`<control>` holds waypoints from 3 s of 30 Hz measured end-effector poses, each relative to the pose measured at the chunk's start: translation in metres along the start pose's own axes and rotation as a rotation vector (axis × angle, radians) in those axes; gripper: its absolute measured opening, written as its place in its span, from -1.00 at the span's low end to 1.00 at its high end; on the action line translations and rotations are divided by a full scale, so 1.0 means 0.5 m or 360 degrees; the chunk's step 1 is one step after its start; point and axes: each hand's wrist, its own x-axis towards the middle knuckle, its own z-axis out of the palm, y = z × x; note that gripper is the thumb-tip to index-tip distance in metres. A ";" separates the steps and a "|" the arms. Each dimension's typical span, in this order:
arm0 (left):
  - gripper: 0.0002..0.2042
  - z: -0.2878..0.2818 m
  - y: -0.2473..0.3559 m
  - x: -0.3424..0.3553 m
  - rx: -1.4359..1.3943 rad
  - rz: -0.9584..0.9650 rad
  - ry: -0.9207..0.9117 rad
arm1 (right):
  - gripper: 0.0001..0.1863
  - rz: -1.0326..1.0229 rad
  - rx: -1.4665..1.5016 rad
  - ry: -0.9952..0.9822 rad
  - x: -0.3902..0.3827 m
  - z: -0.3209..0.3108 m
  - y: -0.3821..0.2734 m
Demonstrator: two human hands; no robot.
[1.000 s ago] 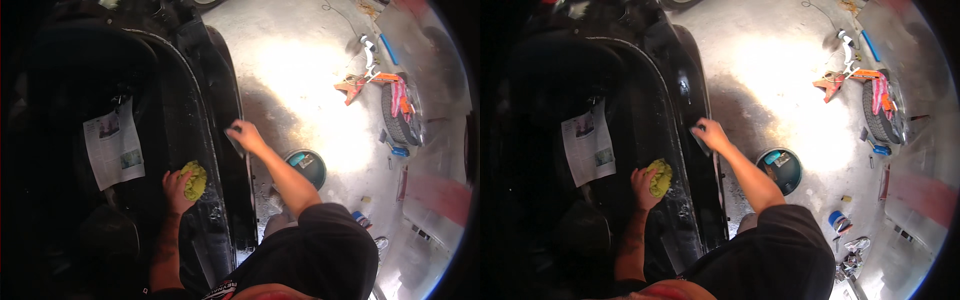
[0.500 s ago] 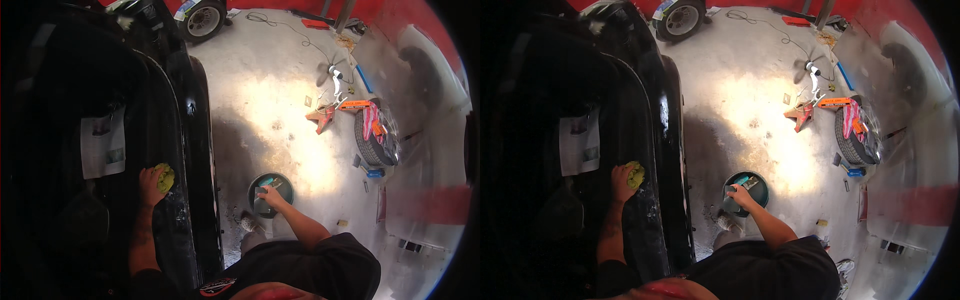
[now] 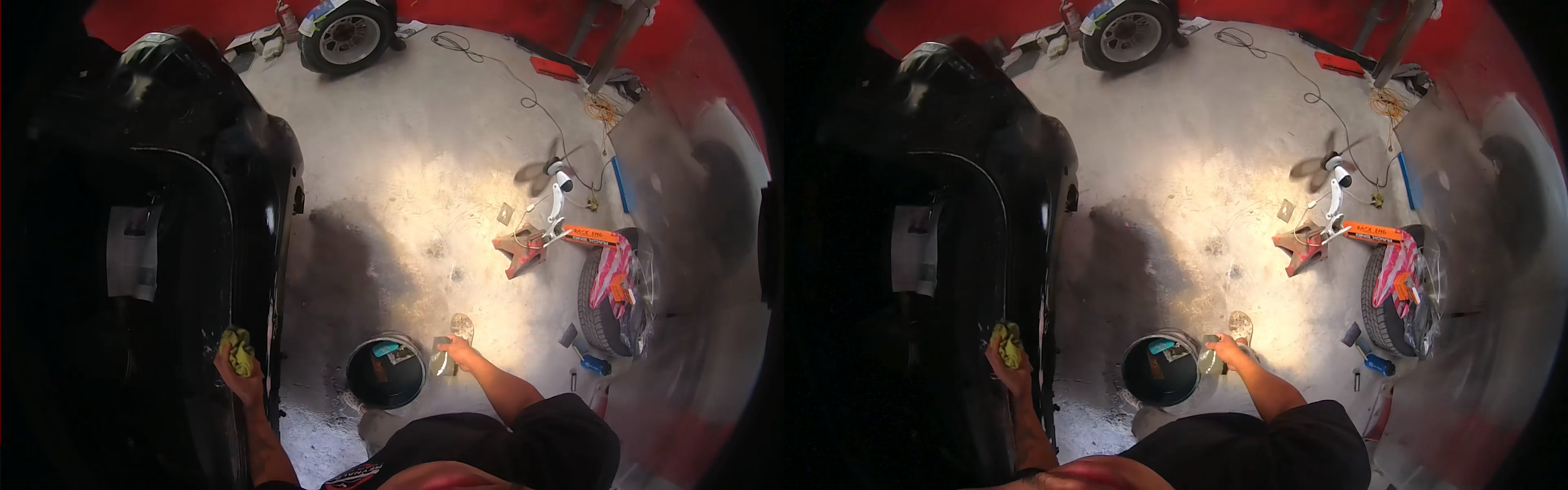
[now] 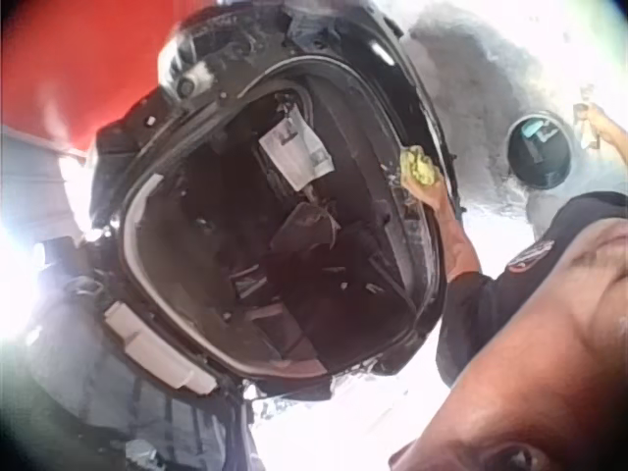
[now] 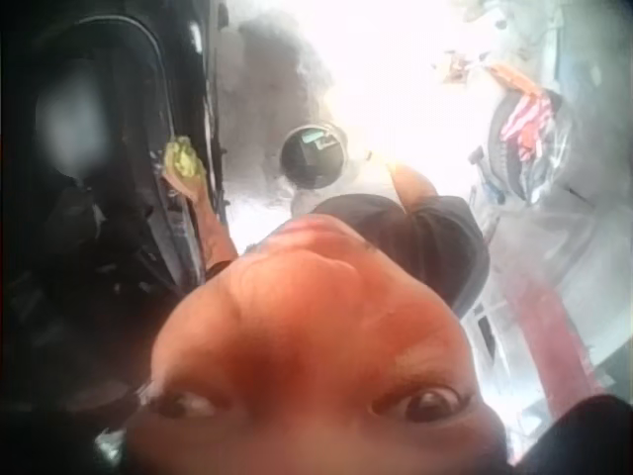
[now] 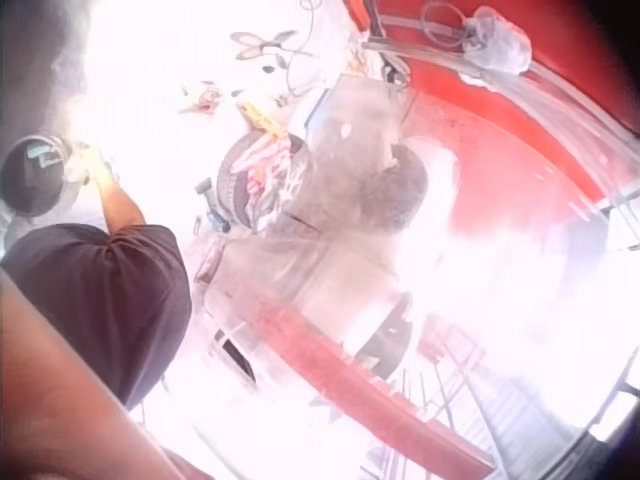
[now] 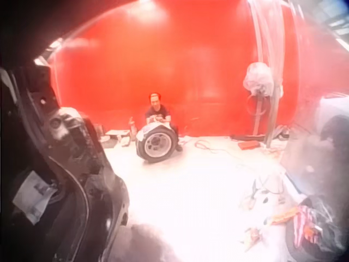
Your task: Wet sanding a car bumper area using a sanding block and water from a bucket.
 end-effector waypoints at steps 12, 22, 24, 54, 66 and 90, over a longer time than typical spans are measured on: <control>-0.43 0.453 0.097 -0.596 -0.0272 -0.1091 -0.1436 | -0.68 -0.0443 -0.0681 -0.0251 0.408 -0.028 -0.078; -0.41 0.795 -0.116 -1.020 -0.0104 -0.1867 -0.1130 | -0.53 -0.0999 -0.1788 -0.1089 0.621 0.187 0.085; -0.54 0.818 -0.152 -1.111 -0.0064 -0.1593 -0.1274 | -0.55 -0.1007 -0.1693 -0.1113 0.625 0.209 0.008; -0.65 0.784 0.022 -0.845 0.0803 -0.1511 -0.1751 | -0.42 -0.0045 -0.1078 -0.1154 0.581 0.211 0.033; -0.65 0.812 0.158 -0.658 0.0852 -0.0962 -0.1694 | -0.76 -0.0209 -0.0213 -0.0853 0.667 0.136 -0.137; -0.46 0.257 0.091 0.117 0.0618 -0.0458 0.0289 | -0.68 -0.1359 -0.0992 0.0348 0.769 0.017 -0.239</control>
